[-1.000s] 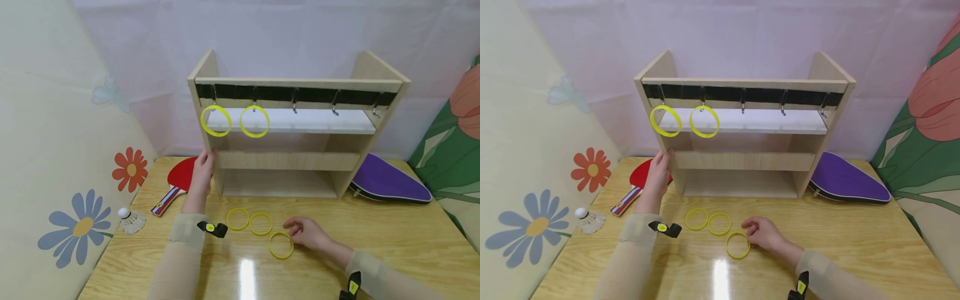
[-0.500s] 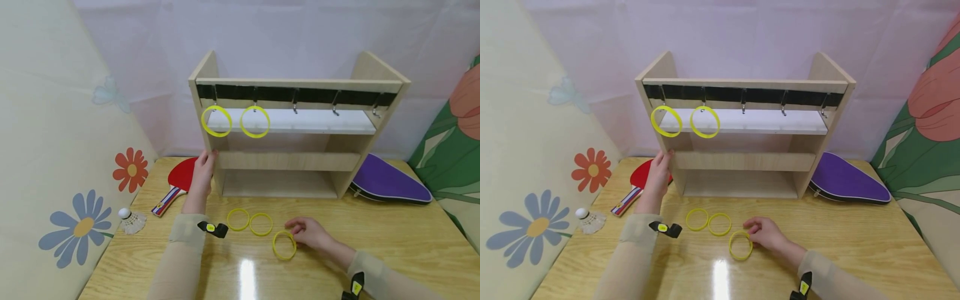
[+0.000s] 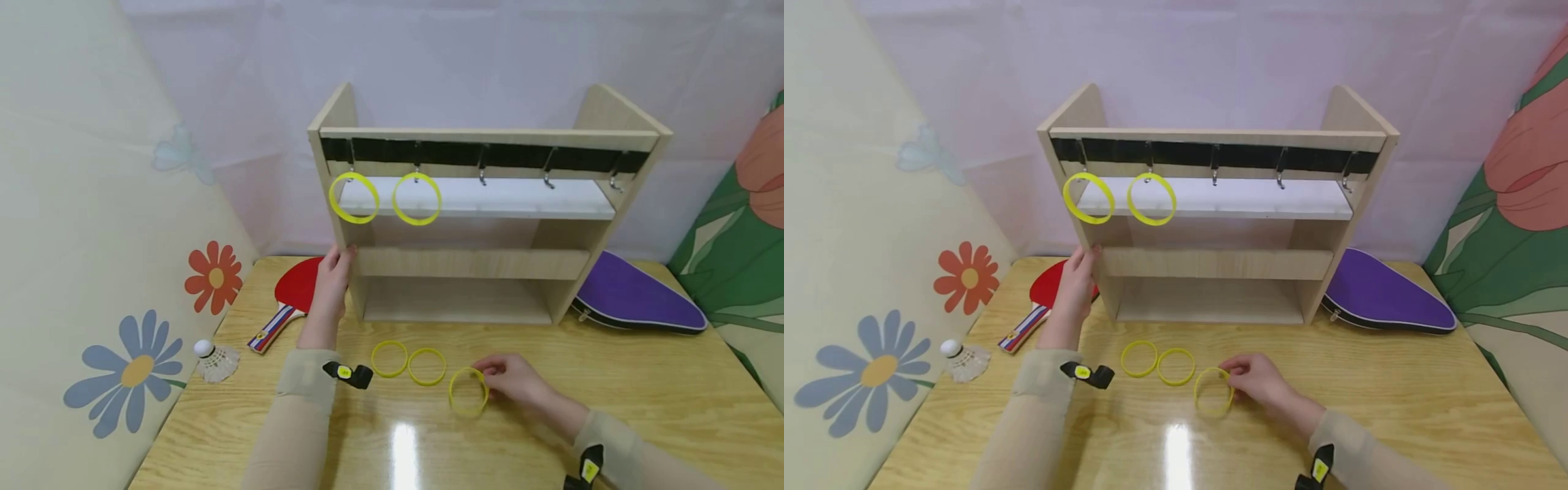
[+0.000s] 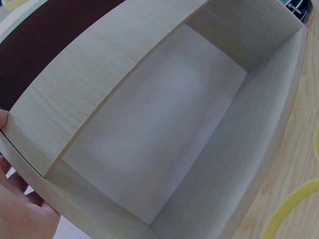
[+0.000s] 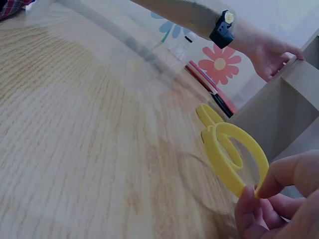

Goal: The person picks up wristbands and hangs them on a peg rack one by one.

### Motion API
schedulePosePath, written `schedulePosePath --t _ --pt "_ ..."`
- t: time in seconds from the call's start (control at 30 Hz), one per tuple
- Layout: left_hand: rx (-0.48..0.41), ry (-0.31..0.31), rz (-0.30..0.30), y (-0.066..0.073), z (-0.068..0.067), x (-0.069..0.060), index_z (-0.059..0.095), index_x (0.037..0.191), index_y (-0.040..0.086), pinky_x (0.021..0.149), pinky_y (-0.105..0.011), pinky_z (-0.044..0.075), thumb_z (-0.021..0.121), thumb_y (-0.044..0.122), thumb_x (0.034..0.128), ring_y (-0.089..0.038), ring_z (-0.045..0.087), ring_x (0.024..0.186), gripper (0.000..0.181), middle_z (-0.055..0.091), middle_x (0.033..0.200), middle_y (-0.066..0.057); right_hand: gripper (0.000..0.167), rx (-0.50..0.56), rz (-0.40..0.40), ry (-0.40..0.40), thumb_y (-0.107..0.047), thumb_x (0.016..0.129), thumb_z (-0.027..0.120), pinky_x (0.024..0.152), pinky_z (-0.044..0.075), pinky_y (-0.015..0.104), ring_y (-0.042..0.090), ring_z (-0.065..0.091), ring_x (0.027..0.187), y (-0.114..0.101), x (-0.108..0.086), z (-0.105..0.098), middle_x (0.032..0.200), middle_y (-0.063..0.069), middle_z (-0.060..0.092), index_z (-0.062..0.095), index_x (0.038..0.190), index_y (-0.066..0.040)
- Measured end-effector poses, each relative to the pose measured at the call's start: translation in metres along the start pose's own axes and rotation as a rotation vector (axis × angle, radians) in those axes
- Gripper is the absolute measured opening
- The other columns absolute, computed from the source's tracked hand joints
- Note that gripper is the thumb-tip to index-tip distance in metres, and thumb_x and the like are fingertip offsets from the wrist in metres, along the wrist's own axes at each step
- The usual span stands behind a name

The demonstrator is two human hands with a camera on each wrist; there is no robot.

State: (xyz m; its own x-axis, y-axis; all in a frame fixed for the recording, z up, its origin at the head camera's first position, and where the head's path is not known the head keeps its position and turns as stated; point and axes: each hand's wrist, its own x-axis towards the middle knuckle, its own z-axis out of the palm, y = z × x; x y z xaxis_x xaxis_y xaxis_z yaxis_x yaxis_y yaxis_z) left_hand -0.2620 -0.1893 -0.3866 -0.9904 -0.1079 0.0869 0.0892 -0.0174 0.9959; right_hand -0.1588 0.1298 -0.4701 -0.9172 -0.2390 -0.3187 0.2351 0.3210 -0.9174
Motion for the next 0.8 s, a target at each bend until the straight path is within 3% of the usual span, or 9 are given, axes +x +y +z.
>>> schedulePosePath --t 0.3,0.63,0.8 --pt "0.001 -0.010 -0.008 0.000 -0.001 0.000 0.043 0.150 0.019 0.110 -0.053 0.036 0.045 0.031 0.1034 -0.028 0.045 0.125 0.048 0.049 0.142 -0.014 0.034 0.010 -0.065 -0.002 0.008 0.086 0.058 0.060 0.052 0.021 0.010 0.058 0.067 -0.004 0.002 -0.013 0.092 0.017 0.067 0.058 0.117 0.021" --pt "0.001 -0.002 -0.001 0.001 0.000 -0.001 0.042 0.149 0.015 0.107 -0.051 0.039 0.044 0.029 0.1031 -0.026 0.048 0.119 0.048 0.051 0.137 -0.014 0.040 0.063 -0.081 -0.013 0.007 0.087 0.058 0.066 0.055 0.022 0.008 0.059 0.073 -0.014 0.003 -0.027 0.099 0.018 0.066 0.052 0.123 0.022" --pt "0.003 -0.003 0.003 0.002 0.000 -0.002 0.043 0.149 0.015 0.107 -0.051 0.039 0.044 0.029 0.1034 -0.025 0.047 0.120 0.048 0.050 0.137 -0.013 0.043 0.088 -0.109 -0.010 0.009 0.086 0.056 0.068 0.055 0.021 0.008 0.059 0.077 -0.024 0.005 -0.037 0.098 0.012 0.065 0.049 0.127 0.023"
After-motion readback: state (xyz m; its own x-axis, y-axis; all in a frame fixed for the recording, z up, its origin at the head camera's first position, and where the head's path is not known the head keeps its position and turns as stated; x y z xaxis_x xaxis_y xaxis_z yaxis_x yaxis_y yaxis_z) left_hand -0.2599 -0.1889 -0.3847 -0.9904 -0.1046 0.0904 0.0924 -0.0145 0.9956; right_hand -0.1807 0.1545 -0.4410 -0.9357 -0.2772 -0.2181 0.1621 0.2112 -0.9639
